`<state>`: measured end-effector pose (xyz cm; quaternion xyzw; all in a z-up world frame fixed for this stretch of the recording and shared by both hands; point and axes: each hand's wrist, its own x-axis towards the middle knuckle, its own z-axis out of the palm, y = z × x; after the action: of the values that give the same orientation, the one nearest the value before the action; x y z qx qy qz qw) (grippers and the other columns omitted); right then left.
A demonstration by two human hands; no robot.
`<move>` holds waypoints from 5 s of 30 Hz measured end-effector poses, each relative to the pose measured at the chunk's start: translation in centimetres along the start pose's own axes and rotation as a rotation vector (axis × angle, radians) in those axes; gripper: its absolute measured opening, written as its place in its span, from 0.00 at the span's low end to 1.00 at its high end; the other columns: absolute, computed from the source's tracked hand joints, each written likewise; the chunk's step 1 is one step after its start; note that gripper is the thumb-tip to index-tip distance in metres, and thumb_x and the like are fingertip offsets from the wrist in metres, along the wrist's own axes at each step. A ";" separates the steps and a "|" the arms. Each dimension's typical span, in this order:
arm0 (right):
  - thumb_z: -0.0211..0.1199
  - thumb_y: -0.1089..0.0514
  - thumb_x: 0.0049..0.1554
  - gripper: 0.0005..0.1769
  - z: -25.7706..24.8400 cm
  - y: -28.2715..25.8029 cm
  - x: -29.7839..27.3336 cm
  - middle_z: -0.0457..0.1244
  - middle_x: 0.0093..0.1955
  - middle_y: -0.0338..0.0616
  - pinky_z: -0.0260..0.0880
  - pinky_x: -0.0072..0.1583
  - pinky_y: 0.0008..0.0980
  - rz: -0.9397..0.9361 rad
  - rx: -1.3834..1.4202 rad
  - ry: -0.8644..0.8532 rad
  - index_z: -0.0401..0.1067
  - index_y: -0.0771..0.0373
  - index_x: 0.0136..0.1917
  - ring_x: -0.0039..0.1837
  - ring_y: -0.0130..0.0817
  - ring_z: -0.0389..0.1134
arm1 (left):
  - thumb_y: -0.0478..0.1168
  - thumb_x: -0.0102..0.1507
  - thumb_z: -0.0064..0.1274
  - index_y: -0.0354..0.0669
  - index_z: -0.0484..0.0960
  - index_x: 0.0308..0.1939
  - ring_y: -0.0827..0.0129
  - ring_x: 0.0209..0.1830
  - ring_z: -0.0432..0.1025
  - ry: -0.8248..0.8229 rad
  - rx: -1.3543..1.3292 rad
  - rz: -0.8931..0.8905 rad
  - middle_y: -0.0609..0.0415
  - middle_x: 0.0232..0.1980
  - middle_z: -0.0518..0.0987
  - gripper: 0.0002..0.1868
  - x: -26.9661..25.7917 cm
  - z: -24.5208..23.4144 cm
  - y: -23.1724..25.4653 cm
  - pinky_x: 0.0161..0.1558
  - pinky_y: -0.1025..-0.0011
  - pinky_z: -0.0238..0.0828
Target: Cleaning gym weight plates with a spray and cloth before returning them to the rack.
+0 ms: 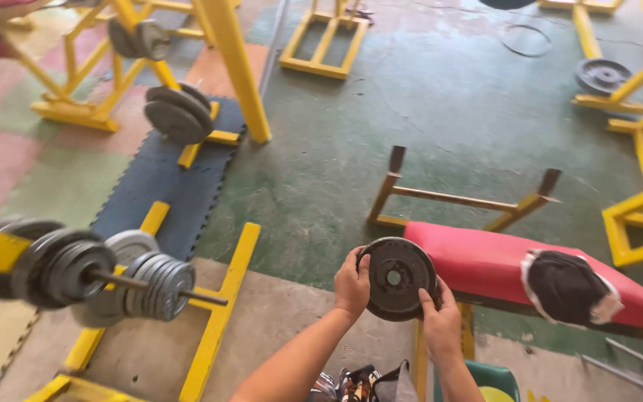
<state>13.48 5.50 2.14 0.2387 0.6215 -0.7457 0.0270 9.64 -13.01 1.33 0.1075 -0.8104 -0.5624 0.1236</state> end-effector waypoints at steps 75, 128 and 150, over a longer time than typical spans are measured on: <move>0.55 0.68 0.65 0.25 63.1 -3.3 -11.2 0.65 0.64 0.42 0.62 0.68 0.26 -0.329 0.009 -1.700 0.61 0.70 0.74 0.65 0.25 0.64 | 0.48 0.65 0.62 0.39 0.76 0.57 0.64 0.53 0.76 1.558 0.151 0.084 0.49 0.53 0.80 0.22 6.9 -49.0 2.7 0.57 0.68 0.72; 0.61 0.74 0.54 0.44 67.6 -10.7 -16.5 0.49 0.82 0.56 0.57 0.75 0.46 -1.277 -0.286 -1.652 0.54 0.53 0.80 0.81 0.60 0.52 | 0.27 0.60 0.58 0.57 0.58 0.77 0.35 0.84 0.41 1.048 0.742 0.073 0.43 0.83 0.49 0.44 7.2 -56.9 2.4 0.78 0.38 0.41; 0.61 0.73 0.57 0.43 69.5 -8.4 -15.8 0.47 0.83 0.54 0.56 0.78 0.48 -1.290 -0.247 -1.579 0.52 0.53 0.81 0.83 0.60 0.50 | 0.28 0.61 0.58 0.65 0.55 0.77 0.38 0.85 0.35 1.007 0.815 -0.078 0.49 0.84 0.43 0.46 8.1 -58.3 2.4 0.73 0.26 0.35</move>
<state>2.23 -61.99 23.84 -0.7037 0.5090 -0.4936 0.0466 20.66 -66.31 23.90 0.4258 -0.7973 -0.0948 0.4171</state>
